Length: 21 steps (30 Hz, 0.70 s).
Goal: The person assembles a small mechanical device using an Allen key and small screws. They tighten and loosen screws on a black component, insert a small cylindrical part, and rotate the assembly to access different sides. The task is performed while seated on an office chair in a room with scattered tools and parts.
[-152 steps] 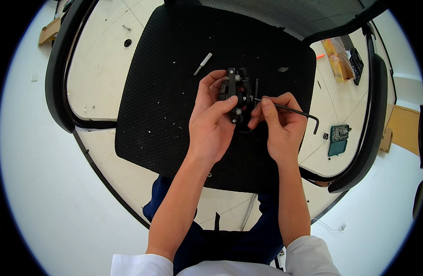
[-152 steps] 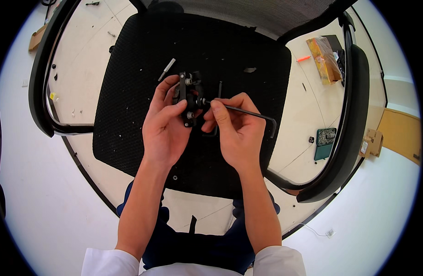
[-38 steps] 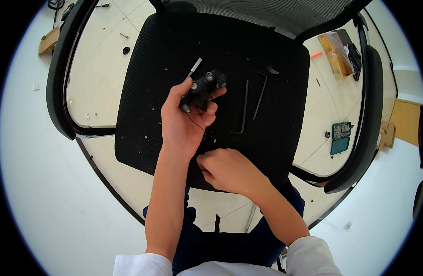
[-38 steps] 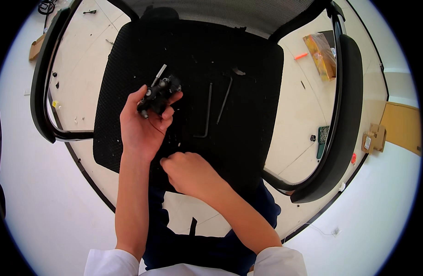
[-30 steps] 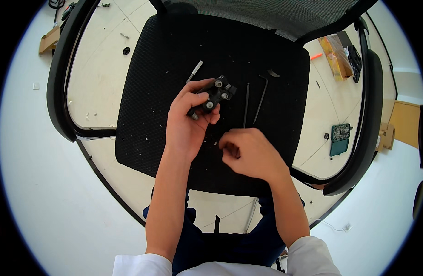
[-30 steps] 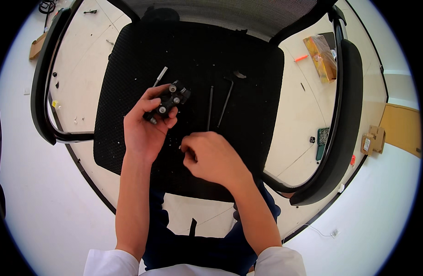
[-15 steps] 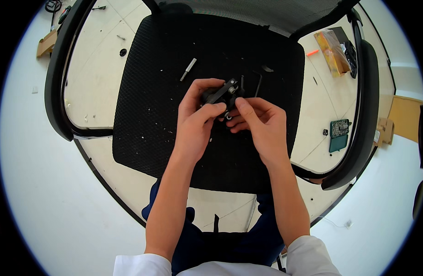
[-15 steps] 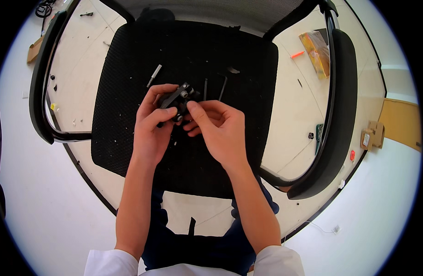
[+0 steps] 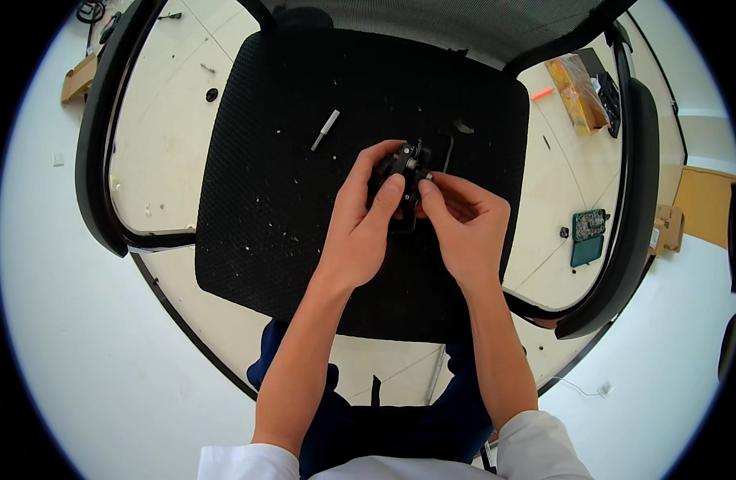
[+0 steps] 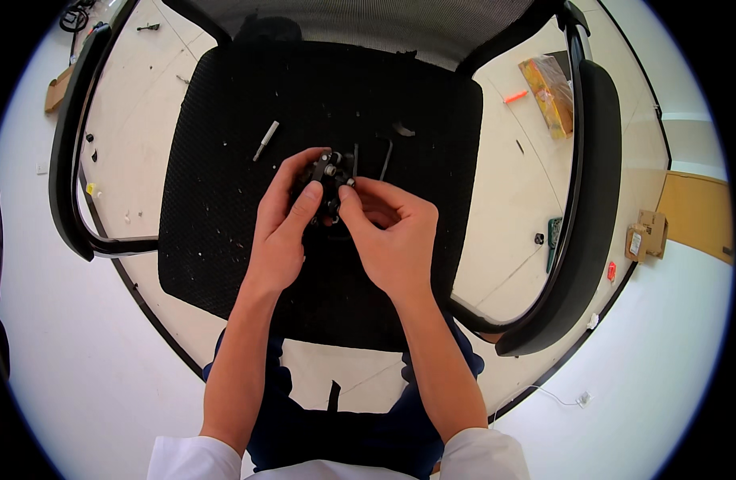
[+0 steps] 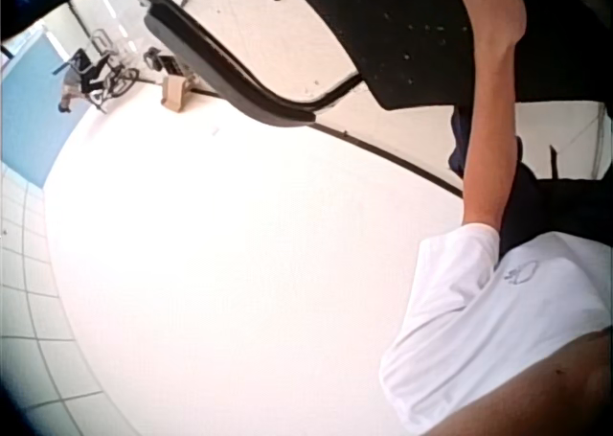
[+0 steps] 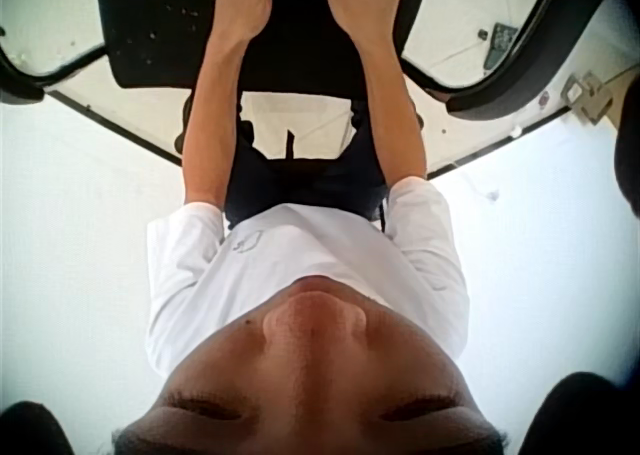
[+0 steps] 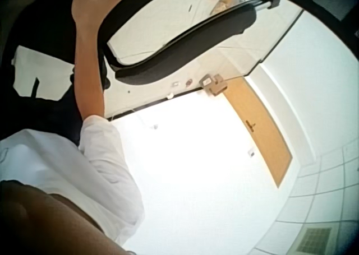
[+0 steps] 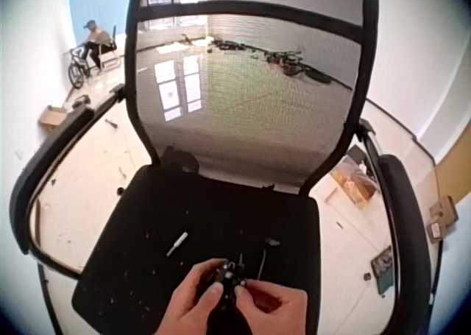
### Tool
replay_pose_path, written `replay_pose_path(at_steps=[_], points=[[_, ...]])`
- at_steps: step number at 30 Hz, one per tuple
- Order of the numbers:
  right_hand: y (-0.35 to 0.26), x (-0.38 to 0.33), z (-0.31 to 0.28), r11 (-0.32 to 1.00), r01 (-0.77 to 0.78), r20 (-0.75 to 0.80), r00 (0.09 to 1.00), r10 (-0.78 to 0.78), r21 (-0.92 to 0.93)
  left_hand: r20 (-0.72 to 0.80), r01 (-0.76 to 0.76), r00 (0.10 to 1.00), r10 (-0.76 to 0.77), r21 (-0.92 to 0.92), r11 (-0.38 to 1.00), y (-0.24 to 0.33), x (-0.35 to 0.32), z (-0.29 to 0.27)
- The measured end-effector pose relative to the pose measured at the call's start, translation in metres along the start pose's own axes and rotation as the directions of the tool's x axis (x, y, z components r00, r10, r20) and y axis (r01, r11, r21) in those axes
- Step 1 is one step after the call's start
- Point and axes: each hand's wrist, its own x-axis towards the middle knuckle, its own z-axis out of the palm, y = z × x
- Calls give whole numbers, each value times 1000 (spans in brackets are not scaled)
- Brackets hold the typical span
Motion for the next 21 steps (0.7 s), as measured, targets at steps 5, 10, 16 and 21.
replay_pose_path(at_steps=[5,10,16,21], points=[[-2,6,-2,996,66,64,995,-70,64,-46,-31,999,26,-95,995,-6,5,-1],[-8,12,-9,995,86,78,993,-90,59,-10,123,991,-134,-332,935,0,7,9],[-4,19,-18,995,87,59,994,-89,41,1,215,973,-233,-389,896,2,11,13],[-4,21,-21,975,220,167,960,-223,38,141,280,960,-243,-412,867,2,14,3]])
